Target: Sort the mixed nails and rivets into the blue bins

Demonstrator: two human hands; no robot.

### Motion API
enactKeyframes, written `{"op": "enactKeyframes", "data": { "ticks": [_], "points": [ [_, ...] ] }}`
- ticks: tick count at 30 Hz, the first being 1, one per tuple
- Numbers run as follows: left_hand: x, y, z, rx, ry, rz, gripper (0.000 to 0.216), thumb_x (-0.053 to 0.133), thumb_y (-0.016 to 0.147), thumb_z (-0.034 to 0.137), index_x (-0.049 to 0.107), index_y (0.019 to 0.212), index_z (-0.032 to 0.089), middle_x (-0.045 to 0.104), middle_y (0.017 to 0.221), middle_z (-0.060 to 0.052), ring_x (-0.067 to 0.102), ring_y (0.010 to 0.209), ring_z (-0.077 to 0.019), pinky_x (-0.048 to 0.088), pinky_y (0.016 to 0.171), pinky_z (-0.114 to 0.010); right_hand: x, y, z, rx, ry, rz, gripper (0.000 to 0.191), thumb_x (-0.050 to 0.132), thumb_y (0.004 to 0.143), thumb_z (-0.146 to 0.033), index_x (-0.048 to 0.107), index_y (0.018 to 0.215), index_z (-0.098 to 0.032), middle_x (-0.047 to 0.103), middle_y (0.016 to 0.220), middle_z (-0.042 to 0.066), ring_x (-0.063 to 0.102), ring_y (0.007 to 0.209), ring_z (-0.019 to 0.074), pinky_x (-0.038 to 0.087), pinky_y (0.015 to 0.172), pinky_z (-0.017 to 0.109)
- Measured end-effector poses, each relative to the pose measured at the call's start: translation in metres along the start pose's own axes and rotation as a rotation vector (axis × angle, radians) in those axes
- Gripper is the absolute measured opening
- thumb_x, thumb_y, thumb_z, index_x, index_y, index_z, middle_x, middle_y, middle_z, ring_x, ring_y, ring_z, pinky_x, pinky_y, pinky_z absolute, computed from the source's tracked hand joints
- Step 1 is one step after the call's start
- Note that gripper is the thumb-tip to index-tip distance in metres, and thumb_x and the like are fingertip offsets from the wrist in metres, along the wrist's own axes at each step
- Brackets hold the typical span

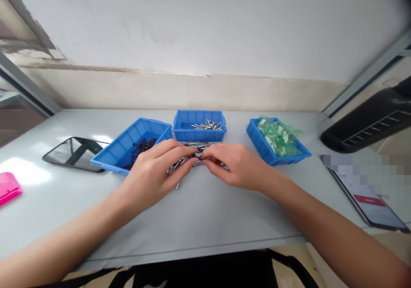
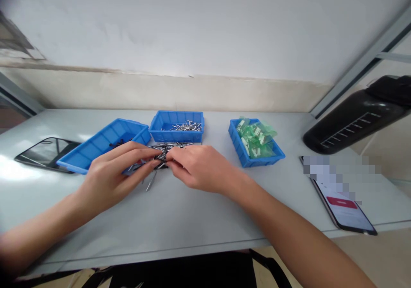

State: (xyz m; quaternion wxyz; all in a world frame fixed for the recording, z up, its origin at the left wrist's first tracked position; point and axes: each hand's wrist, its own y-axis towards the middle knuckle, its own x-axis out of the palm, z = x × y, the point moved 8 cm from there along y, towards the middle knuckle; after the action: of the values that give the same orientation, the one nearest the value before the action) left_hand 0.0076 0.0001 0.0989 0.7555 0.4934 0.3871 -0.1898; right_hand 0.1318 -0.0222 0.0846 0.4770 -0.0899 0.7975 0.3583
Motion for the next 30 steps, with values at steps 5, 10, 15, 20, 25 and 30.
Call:
{"op": "enactKeyframes", "data": {
  "ticks": [5, 10, 15, 20, 25, 30],
  "points": [
    [-0.001, 0.001, 0.001, -0.009, -0.042, 0.013, 0.011, 0.059, 0.09, 0.022, 0.065, 0.099, 0.019, 0.066, 0.094, -0.003, 0.063, 0.084, -0.0134, 0.05, 0.078, -0.025, 0.001, 0.0, 0.003, 0.032, 0.037, -0.019, 0.011, 0.047, 0.093, -0.022, 0.057, 0.093, -0.018, 0.063, 0.076, 0.0, 0.057, 0.067, 0.0115, 0.039, 0.062, 0.023],
    [-0.003, 0.003, 0.0, -0.048, -0.07, 0.029, 0.009, 0.06, 0.089, 0.022, 0.065, 0.096, 0.019, 0.065, 0.088, -0.001, 0.061, 0.077, -0.0116, 0.05, 0.074, -0.023, 0.0, -0.001, 0.011, 0.125, 0.181, -0.026, 0.008, 0.053, 0.092, -0.028, 0.056, 0.095, -0.021, 0.064, 0.074, -0.004, 0.057, 0.065, 0.0091, 0.04, 0.061, 0.02],
    [-0.003, 0.003, 0.0, -0.049, -0.089, 0.032, 0.009, 0.06, 0.089, 0.022, 0.066, 0.095, 0.018, 0.065, 0.087, 0.0, 0.061, 0.076, -0.0105, 0.049, 0.071, -0.021, 0.002, -0.002, 0.012, 0.124, 0.167, -0.036, 0.005, 0.053, 0.092, -0.025, 0.057, 0.094, -0.021, 0.063, 0.072, -0.005, 0.056, 0.063, 0.0082, 0.038, 0.06, 0.019],
    [0.0, 0.003, -0.002, -0.067, -0.12, -0.002, 0.008, 0.061, 0.088, 0.021, 0.066, 0.093, 0.018, 0.064, 0.084, 0.001, 0.059, 0.073, -0.009, 0.047, 0.067, -0.019, -0.011, -0.002, 0.009, 0.068, 0.13, 0.078, 0.006, 0.054, 0.091, -0.024, 0.057, 0.093, -0.019, 0.061, 0.07, -0.004, 0.054, 0.062, 0.0083, 0.04, 0.061, 0.02],
    [0.016, 0.002, -0.003, -0.069, -0.192, -0.161, 0.01, 0.057, 0.09, 0.022, 0.067, 0.092, 0.019, 0.063, 0.083, 0.001, 0.059, 0.074, -0.0094, 0.046, 0.066, -0.019, -0.016, -0.002, -0.005, -0.062, 0.109, 0.139, 0.007, 0.056, 0.088, -0.016, 0.059, 0.094, -0.018, 0.06, 0.07, -0.005, 0.053, 0.063, 0.0069, 0.04, 0.064, 0.019],
    [0.023, 0.002, -0.001, -0.056, -0.253, -0.249, 0.013, 0.054, 0.092, 0.023, 0.067, 0.088, 0.019, 0.063, 0.083, 0.001, 0.06, 0.078, -0.0103, 0.047, 0.069, -0.02, -0.013, -0.003, -0.015, -0.132, 0.132, 0.125, 0.008, 0.057, 0.085, -0.012, 0.058, 0.091, -0.018, 0.061, 0.072, -0.004, 0.054, 0.066, 0.0074, 0.041, 0.065, 0.019]
  ]
}}
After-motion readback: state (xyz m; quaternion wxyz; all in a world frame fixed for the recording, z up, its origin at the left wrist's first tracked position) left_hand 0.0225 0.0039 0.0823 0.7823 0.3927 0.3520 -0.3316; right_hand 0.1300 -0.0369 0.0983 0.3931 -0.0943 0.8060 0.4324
